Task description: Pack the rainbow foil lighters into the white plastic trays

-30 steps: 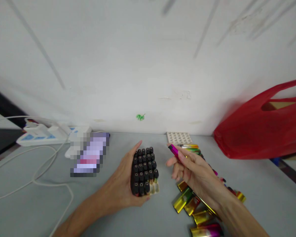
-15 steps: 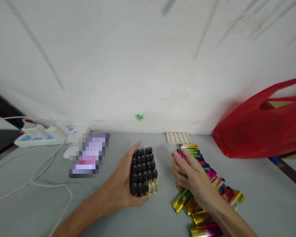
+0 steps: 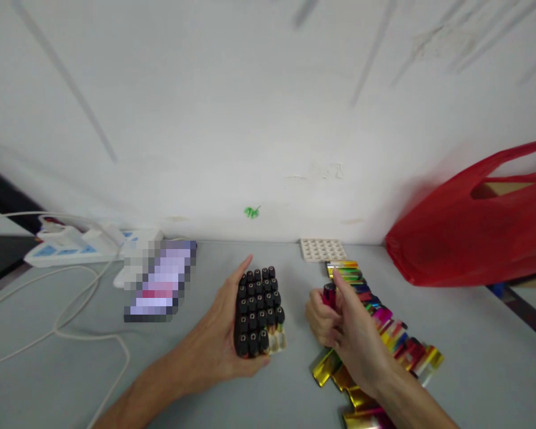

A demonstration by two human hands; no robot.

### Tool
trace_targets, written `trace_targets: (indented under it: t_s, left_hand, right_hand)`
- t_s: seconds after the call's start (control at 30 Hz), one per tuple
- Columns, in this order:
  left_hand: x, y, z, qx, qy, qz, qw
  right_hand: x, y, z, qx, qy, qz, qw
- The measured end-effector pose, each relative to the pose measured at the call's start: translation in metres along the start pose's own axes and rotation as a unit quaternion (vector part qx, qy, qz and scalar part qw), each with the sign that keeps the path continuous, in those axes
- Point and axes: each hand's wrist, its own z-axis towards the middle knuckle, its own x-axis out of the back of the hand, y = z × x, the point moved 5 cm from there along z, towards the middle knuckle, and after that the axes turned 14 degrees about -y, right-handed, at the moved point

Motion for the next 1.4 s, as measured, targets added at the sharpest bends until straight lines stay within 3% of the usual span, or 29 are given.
trace_targets:
  t_s: [0.13,0.47,0.83,1.07,1.4]
  left_hand:
    - [-0.002,0.0,-0.001,0.01,-0.027,0.007,1.0]
    - [-0.005,-0.006,0.0,-0.005,-0.033,-0.027,0.999]
    - [-0.005,-0.007,0.0,0.01,-0.029,-0.053,0.998]
    - [-0.005,-0.005,-0.001,0.011,-0.03,-0.032,0.999]
    - [-0.005,-0.006,0.0,0.0,-0.028,-0.039,0.999]
  right_hand:
    - [-0.002,0.002,0.002,0.008,-0.004,0.012,1.0]
    - [-0.005,0.009,0.001,-0.024,0.004,0.048,0.999]
    - [-0.002,0.013,-0.002,-0.007,0.031,0.089,0.995]
    - [-0.002,0.014,0.001,-0.026,-0.011,0.134,0.991]
    - [-0.004,0.015,0.002,-0.032,-0.019,0.142,0.989]
